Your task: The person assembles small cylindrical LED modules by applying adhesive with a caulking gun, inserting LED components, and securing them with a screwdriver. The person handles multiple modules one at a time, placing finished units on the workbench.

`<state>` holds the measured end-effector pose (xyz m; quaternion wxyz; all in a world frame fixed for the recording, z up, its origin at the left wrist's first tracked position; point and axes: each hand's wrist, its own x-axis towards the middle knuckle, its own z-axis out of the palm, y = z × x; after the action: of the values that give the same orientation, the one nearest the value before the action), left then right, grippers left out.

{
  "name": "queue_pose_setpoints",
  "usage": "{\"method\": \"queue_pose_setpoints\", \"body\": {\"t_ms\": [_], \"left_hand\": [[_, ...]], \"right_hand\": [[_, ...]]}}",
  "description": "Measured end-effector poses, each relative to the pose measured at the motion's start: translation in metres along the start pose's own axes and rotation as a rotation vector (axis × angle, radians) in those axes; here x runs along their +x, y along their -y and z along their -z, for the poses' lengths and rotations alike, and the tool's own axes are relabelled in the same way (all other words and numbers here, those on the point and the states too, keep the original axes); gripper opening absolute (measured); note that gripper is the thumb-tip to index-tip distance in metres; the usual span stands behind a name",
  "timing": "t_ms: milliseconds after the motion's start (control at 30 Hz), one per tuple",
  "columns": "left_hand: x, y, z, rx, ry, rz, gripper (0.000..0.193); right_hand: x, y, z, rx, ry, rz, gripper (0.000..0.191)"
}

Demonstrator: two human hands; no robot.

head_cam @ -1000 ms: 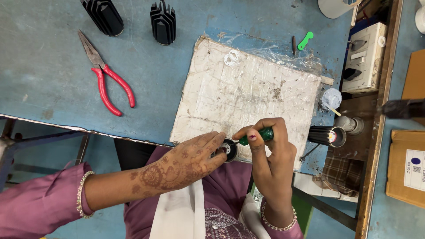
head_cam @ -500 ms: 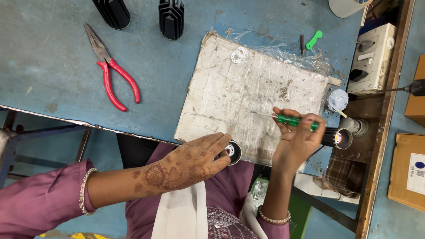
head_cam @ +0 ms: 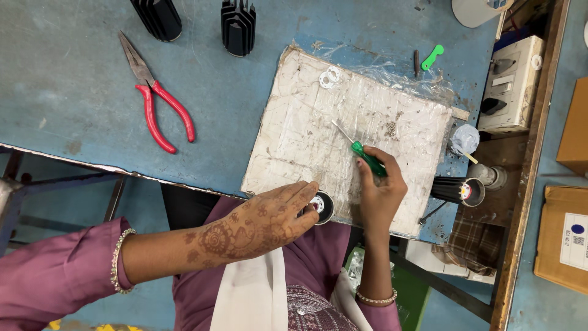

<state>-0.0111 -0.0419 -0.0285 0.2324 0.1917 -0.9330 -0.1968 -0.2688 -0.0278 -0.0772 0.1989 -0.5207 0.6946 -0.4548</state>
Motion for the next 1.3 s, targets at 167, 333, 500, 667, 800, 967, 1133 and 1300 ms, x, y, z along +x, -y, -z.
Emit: {"method": "queue_pose_setpoints", "body": {"t_ms": [167, 333, 500, 667, 800, 967, 1133, 1300], "left_hand": [[0.000, -0.002, 0.000, 0.043, -0.008, 0.004, 0.029], [-0.002, -0.003, -0.003, 0.015, -0.056, 0.025, 0.031], [-0.003, -0.002, -0.005, 0.022, -0.076, 0.010, 0.030], [-0.004, -0.003, -0.005, 0.032, -0.078, 0.023, 0.028], [-0.004, -0.004, -0.005, 0.044, -0.085, 0.023, 0.030], [-0.004, -0.004, -0.006, 0.047, -0.060, 0.041, 0.026], [-0.006, -0.003, -0.010, 0.037, -0.173, 0.026, 0.024], [-0.006, -0.001, -0.014, -0.007, -0.193, 0.042, 0.019]], "right_hand": [[0.009, 0.039, -0.001, -0.321, -0.077, 0.333, 0.020], [0.010, 0.089, 0.066, -0.319, -0.551, 0.723, 0.020], [0.032, 0.075, 0.112, -0.057, -0.578, 0.670, 0.031], [0.051, 0.071, 0.137, 0.232, -0.253, 0.421, 0.043], [0.079, 0.085, 0.167, 0.423, -0.063, 0.320, 0.052], [0.092, 0.075, 0.180, 0.614, 0.050, 0.301, 0.064], [0.038, 0.072, 0.147, 0.864, 0.097, 0.395, 0.076], [-0.006, 0.075, 0.111, 0.917, 0.138, 0.405, 0.094]]}}
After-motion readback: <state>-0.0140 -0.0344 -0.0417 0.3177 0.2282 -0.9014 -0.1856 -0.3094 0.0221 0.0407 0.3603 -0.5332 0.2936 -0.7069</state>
